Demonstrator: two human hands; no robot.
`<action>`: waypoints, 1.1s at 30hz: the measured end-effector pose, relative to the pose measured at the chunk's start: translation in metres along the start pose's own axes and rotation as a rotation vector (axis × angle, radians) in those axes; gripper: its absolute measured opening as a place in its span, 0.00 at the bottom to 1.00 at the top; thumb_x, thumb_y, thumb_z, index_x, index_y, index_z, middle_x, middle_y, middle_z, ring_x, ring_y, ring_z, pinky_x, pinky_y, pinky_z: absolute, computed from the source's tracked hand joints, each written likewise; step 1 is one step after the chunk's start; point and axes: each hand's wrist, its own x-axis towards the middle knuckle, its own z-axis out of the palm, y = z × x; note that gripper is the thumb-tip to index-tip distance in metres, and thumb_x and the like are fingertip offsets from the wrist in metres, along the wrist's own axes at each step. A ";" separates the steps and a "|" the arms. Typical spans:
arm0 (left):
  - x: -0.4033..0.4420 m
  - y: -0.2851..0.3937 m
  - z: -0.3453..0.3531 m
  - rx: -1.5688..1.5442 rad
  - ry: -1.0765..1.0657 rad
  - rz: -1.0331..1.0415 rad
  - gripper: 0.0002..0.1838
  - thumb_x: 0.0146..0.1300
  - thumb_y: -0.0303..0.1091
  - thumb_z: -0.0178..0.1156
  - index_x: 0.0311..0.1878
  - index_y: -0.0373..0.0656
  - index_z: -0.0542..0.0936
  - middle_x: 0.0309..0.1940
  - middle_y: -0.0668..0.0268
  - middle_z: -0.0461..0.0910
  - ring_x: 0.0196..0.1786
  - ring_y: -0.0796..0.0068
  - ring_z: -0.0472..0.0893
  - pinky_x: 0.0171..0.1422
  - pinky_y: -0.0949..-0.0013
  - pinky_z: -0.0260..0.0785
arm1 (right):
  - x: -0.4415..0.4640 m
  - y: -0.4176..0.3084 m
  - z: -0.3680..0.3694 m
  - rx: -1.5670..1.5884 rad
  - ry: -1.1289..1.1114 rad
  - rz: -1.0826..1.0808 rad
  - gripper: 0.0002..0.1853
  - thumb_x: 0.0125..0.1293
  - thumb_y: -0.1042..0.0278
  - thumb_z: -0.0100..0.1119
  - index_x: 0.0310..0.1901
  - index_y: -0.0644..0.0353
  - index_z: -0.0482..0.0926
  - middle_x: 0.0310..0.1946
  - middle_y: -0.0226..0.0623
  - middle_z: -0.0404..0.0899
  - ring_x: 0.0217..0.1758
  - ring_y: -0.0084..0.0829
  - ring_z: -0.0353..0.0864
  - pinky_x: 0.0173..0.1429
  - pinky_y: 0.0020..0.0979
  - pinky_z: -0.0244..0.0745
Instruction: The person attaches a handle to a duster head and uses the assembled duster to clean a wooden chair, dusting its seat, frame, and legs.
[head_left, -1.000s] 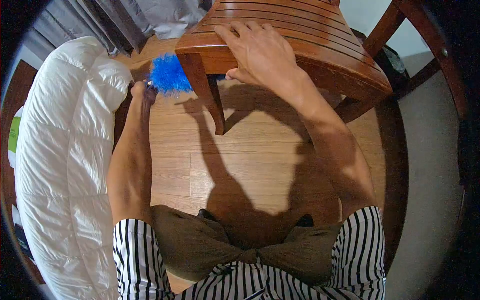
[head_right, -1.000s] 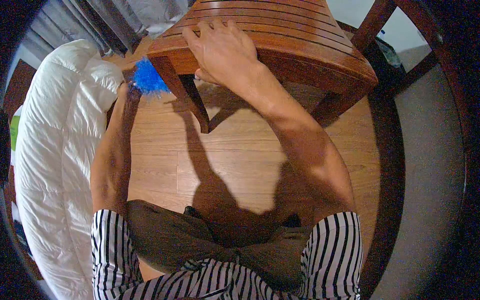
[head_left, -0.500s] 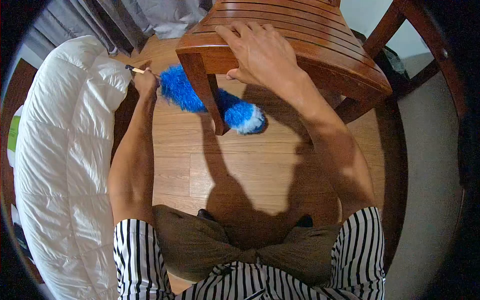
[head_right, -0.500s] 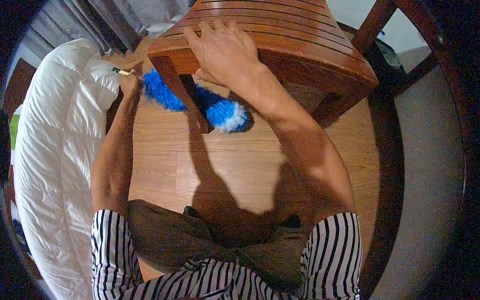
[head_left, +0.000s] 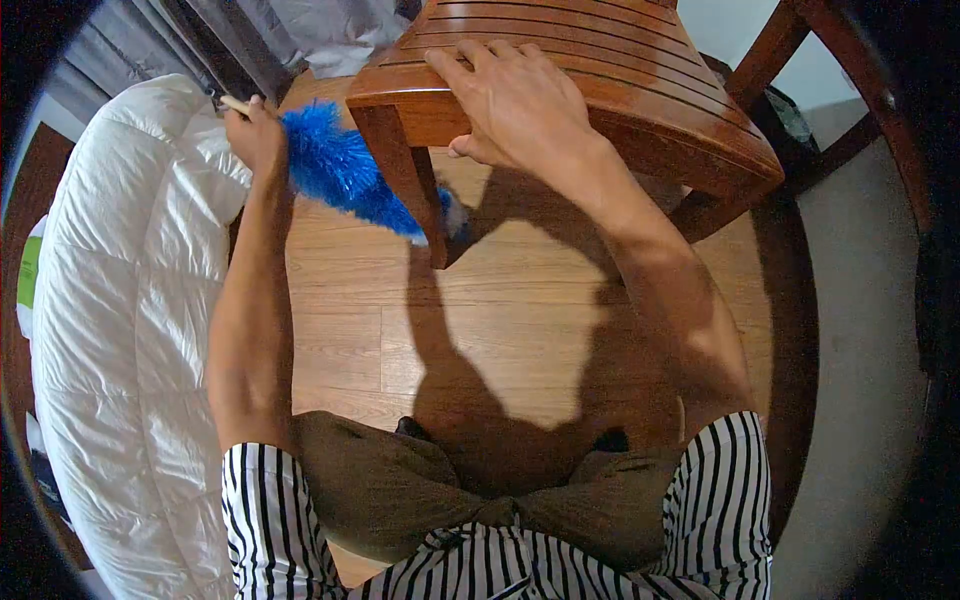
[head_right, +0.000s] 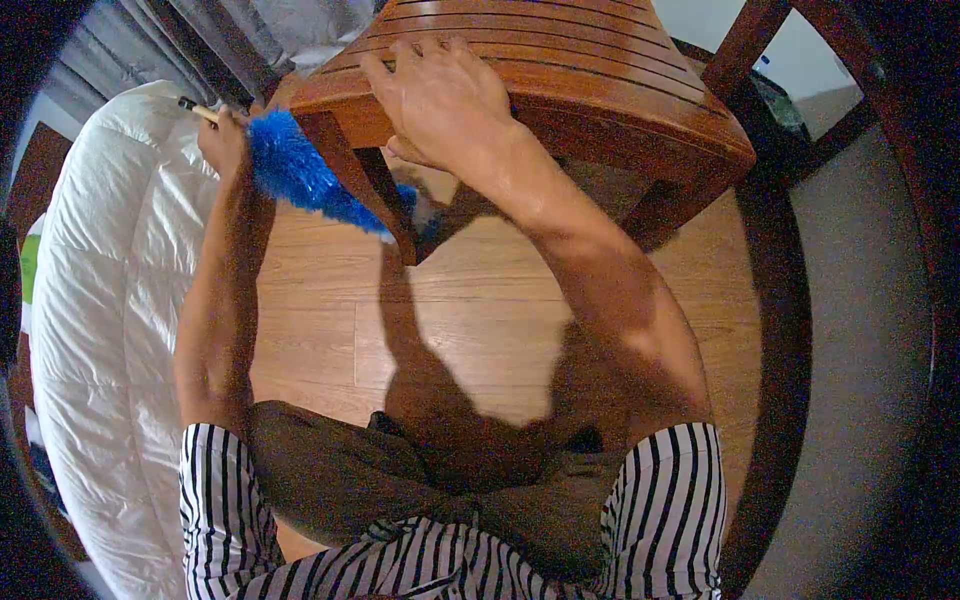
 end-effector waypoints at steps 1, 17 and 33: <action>0.000 0.006 -0.001 -0.006 -0.011 0.017 0.17 0.71 0.42 0.61 0.45 0.33 0.80 0.39 0.47 0.84 0.43 0.48 0.83 0.51 0.51 0.71 | 0.000 0.000 0.000 0.004 -0.002 0.000 0.49 0.48 0.53 0.82 0.71 0.56 0.68 0.60 0.44 0.78 0.63 0.48 0.80 0.67 0.50 0.74; 0.002 0.008 0.014 0.185 -0.141 0.178 0.18 0.71 0.44 0.61 0.46 0.35 0.79 0.39 0.43 0.85 0.45 0.38 0.84 0.50 0.44 0.72 | -0.001 0.001 0.001 -0.010 -0.001 -0.001 0.48 0.50 0.52 0.81 0.72 0.55 0.68 0.59 0.43 0.78 0.64 0.46 0.79 0.66 0.48 0.76; 0.008 0.036 0.016 0.049 -0.225 0.044 0.21 0.70 0.47 0.60 0.41 0.34 0.84 0.34 0.46 0.86 0.40 0.44 0.86 0.49 0.48 0.74 | 0.003 0.004 -0.005 0.050 -0.051 0.024 0.48 0.49 0.53 0.82 0.71 0.54 0.69 0.60 0.45 0.78 0.63 0.48 0.79 0.68 0.52 0.74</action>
